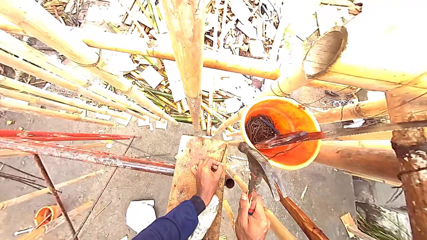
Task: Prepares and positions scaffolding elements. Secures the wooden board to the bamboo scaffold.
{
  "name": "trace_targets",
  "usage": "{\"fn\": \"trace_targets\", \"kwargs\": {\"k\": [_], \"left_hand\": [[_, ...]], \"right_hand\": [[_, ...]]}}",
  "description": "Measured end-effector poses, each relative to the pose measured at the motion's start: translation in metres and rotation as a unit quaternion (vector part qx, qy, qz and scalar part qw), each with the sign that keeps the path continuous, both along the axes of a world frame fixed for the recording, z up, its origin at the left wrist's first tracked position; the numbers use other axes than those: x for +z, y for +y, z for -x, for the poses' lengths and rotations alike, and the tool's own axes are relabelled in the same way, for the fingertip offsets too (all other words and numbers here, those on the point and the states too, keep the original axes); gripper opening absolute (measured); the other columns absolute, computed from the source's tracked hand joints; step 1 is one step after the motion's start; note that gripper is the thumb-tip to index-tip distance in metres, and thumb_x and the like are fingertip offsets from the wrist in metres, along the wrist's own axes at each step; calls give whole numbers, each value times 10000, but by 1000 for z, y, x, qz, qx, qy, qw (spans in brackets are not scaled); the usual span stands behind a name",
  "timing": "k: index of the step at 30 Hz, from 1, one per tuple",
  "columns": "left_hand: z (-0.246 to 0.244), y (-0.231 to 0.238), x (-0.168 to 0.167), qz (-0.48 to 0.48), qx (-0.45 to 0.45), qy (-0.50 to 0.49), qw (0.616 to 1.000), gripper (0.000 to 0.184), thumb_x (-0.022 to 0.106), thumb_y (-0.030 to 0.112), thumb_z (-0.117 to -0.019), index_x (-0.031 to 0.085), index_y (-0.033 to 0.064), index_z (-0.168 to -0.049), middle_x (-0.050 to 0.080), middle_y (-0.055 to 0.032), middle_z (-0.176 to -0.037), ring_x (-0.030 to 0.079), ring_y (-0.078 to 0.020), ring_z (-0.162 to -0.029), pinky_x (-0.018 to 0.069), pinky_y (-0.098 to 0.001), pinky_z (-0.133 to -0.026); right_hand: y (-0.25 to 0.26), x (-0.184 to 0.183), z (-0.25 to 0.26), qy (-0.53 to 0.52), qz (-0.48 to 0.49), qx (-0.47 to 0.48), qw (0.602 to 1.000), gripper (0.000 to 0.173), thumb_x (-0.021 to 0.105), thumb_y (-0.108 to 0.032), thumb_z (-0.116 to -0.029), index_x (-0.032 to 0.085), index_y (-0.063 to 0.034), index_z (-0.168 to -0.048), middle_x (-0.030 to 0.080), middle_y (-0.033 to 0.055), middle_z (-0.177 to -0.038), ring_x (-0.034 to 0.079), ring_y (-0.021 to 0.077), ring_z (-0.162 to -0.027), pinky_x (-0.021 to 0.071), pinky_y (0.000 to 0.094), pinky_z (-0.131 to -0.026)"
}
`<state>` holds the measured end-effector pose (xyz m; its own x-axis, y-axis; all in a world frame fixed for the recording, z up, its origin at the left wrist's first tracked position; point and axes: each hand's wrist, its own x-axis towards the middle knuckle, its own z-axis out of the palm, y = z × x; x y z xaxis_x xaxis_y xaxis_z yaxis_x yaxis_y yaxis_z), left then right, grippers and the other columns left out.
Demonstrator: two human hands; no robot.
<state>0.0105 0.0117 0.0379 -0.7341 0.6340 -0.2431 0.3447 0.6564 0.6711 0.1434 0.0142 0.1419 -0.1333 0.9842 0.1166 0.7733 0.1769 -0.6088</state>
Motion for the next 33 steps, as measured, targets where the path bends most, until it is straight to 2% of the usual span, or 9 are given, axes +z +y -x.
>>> {"fn": "trace_targets", "kwargs": {"k": [4, 6, 8, 10, 15, 19, 24, 28, 33], "left_hand": [[-1, -1, -2, -1, 0, 1, 1000, 216, 658, 497, -886, 747, 306, -841, 689, 164, -821, 625, -34, -828, 378, -486, -941], [0, -1, -2, 0, -3, -5, 1000, 220, 653, 498, -895, 747, 305, -849, 688, 160, -831, 625, -38, -846, 379, -488, -949], [1, -1, -3, -6, -1, -5, 1000, 217, 660, 484, -899, 745, 294, -842, 687, 155, -828, 628, -42, -842, 386, -487, -940], [-1, -3, -4, -9, 0, -2, 1000, 209, 664, 466, -905, 737, 285, -830, 684, 154, -818, 624, -40, -823, 388, -482, -933], [1, -2, -5, -11, 6, -2, 1000, 190, 677, 458, -891, 745, 289, -837, 682, 158, -806, 626, -34, -816, 383, -487, -932], [0, -1, -7, -31, 19, -3, 999, 163, 676, 459, -878, 745, 313, -859, 690, 186, -829, 619, 6, -804, 394, -471, -929], [1, -1, -7, -31, 26, 4, 999, 159, 683, 457, -867, 743, 309, -871, 679, 182, -825, 611, 0, -783, 406, -464, -908], [0, 0, -5, -15, 20, 6, 1000, 152, 690, 453, -858, 744, 312, -864, 679, 172, -824, 613, -19, -803, 398, -467, -912], [0, 1, -4, -8, 14, 1, 1000, 150, 690, 444, -863, 744, 306, -878, 690, 164, -843, 624, -30, -829, 395, -477, -921]], "right_hand": [[-7, -13, -4, -38, 6, 0, 999, 494, 480, -489, -1013, 637, -48, -856, 479, -37, -529, 462, 40, -432, 411, 256, -427], [-11, -29, -15, -93, 43, 18, 995, 426, 502, -456, -1004, 647, -78, -873, 509, -29, -533, 501, 84, -435, 435, 305, -424], [-11, -39, -22, -159, 116, 38, 980, 351, 521, -429, -996, 646, -113, -908, 560, -4, -550, 572, 164, -464, 471, 396, -442], [-11, -38, -24, -180, 147, 36, 972, 346, 517, -428, -997, 650, -118, -923, 576, 8, -552, 597, 191, -478, 483, 423, -453], [-4, -6, -4, -109, 46, 17, 993, 426, 502, -447, -1007, 643, -62, -893, 520, -15, -539, 510, 98, -435, 431, 319, -420], [6, 2, 6, -78, 23, 15, 997, 441, 493, -475, -1007, 647, -79, -889, 513, -47, -548, 483, 41, -440, 410, 259, -417], [-6, -9, -1, -89, 43, 14, 995, 404, 518, -441, -1001, 642, -83, -860, 507, -38, -532, 484, 69, -429, 407, 293, -414], [-11, -9, -4, -101, 69, 15, 992, 391, 529, -423, -995, 660, -72, -887, 537, -20, -543, 517, 100, -443, 434, 329, -426], [-12, -22, -8, -110, 63, 26, 992, 378, 535, -416, -988, 661, -73, -892, 541, -19, -546, 522, 109, -442, 443, 330, -424]]}}
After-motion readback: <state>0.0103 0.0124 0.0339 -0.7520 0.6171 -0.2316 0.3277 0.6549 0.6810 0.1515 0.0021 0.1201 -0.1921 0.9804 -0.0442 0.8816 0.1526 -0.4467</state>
